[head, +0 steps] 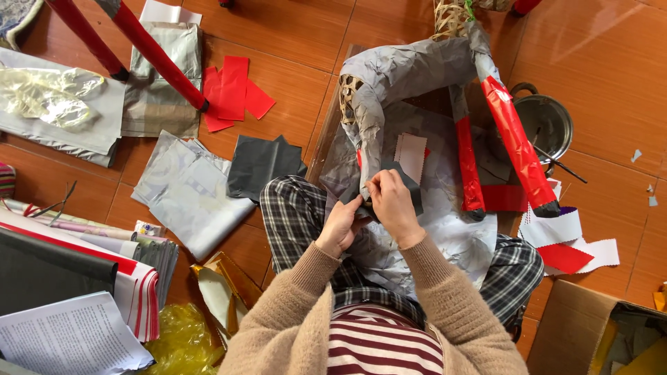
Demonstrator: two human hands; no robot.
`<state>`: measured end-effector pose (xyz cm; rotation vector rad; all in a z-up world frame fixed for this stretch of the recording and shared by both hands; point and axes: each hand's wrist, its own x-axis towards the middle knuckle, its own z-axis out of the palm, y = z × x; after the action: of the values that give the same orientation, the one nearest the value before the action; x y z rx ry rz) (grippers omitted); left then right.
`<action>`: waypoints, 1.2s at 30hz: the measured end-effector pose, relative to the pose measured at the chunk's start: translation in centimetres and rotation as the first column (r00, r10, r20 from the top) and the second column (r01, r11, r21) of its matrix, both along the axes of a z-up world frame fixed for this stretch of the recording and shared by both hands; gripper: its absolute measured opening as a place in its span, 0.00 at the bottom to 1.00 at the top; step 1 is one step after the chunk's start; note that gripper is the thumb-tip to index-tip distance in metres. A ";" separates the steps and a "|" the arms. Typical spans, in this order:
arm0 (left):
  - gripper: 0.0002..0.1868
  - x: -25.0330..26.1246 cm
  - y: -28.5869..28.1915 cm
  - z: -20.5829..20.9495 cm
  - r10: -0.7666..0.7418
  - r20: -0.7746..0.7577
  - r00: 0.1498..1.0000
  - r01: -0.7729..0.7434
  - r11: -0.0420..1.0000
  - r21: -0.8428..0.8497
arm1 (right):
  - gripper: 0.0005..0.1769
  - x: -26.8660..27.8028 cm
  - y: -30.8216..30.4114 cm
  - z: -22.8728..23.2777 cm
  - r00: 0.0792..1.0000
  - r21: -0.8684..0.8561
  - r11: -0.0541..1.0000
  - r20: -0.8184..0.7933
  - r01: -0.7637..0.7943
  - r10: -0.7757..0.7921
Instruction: Decorating a paper-mache giraffe model by applying colored paper strips to its legs and body.
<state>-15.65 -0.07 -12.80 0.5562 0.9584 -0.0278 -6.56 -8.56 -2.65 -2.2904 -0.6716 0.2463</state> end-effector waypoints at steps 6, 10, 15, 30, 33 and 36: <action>0.17 0.3 0.0 2.8 -0.008 -0.019 1.000 0.008 1.000 0.005 | 0.10 0.5 0.3 1.8 0.957 0.086 0.985 -0.262 0.151 -0.124; 0.17 0.3 0.2 2.7 -0.029 -0.025 0.999 0.030 0.999 0.025 | 0.07 0.7 0.1 2.3 0.945 0.106 0.978 -0.296 0.178 -0.140; 0.20 0.3 0.3 4.2 -0.044 -0.025 0.999 0.045 0.999 0.025 | 0.04 0.0 -0.8 1.2 0.997 0.183 0.982 -0.073 0.044 -0.031; 0.18 0.0 0.5 3.9 -0.060 -0.029 0.998 0.062 0.996 0.058 | 0.19 2.9 -2.0 6.7 0.760 -0.381 0.699 -0.015 -0.605 0.650; 0.16 0.1 0.6 4.2 -0.090 -0.047 0.995 0.093 0.993 0.069 | 0.16 3.7 -1.6 7.6 0.708 -0.293 0.657 -0.122 -0.695 0.695; 0.16 0.2 0.5 4.8 -0.112 -0.033 0.993 0.114 0.991 0.076 | 0.14 4.3 -1.3 8.4 0.673 -0.177 0.653 -0.278 -0.737 0.685</action>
<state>-15.43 0.48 -8.02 0.6831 0.9582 -0.1003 -2.29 -9.82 5.71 -2.0869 -1.5122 0.9780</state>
